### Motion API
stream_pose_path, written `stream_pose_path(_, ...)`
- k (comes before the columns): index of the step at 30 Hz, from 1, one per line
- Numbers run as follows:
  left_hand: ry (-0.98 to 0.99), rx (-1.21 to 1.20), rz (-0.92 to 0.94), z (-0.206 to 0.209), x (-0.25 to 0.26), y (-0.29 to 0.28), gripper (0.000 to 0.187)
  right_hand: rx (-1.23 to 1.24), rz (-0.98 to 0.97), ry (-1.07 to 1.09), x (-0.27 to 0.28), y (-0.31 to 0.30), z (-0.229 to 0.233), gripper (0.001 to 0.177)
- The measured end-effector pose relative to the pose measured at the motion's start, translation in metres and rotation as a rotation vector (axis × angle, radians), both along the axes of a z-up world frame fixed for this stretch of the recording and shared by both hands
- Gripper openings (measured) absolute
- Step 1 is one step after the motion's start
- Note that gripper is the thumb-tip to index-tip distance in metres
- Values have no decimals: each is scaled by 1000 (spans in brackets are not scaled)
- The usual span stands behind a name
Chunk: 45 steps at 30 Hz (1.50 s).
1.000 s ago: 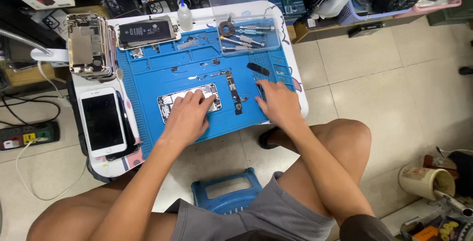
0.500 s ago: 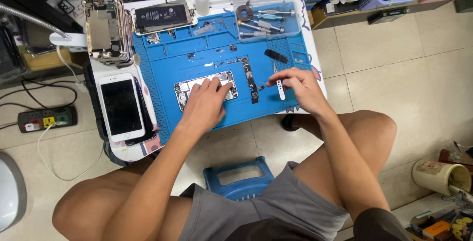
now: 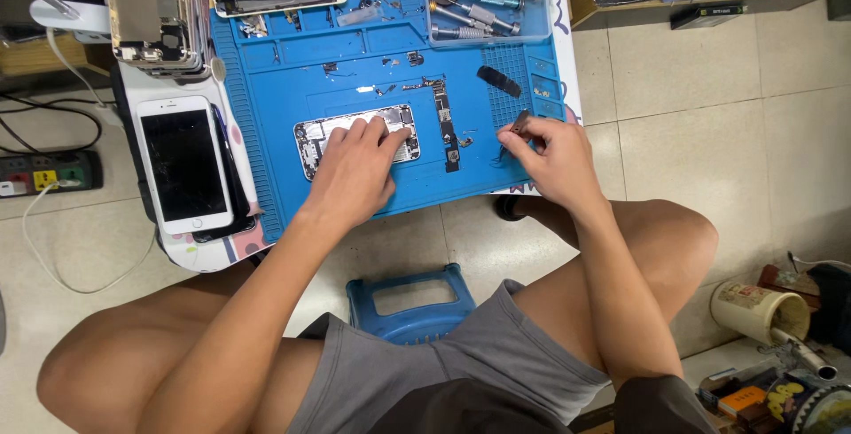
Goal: The person uses tweezers and a screwdriver to remove and reposition small components on a disassembled smartphone chassis. They repeatedly pick up and place tiny parts on a blue work mat while handling the phone frame.
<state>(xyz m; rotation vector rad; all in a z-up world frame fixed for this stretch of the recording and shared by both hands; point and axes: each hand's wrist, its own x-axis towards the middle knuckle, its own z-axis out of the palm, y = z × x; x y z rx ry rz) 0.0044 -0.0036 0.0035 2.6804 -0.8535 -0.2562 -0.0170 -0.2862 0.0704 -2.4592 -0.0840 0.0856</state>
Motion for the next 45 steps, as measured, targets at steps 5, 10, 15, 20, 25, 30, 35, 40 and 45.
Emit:
stream_pose_path(5,9,-13,6,3,1,-1,60,-157,-2,59,9,-9,-3,14)
stream_pose_path(10,-14,-56,4,1,-1,1,60,-170,-20,-8,15,-22,-10,10)
stream_pose_path(15,8,-74,6,7,-1,2,59,-304,81,-106,20,-16,-8,16)
stream_pose_path(20,-5,-67,8,4,-2,1,59,-407,109,-35,21,-13,-13,17)
stream_pose_path(25,6,-70,24,3,-1,2,58,-308,123,-91,23,-4,-24,20)
stream_pose_path(30,-1,-103,22,5,0,2,58,204,270,-208,28,29,-50,12)
stream_pose_path(35,1,-97,19,7,-1,2,58,218,281,-205,29,57,-72,16)
stream_pose_path(40,4,-95,19,6,0,3,58,143,298,-244,36,71,-72,24)
stream_pose_path(45,23,-124,25,3,1,3,57,71,304,-220,36,71,-67,20)
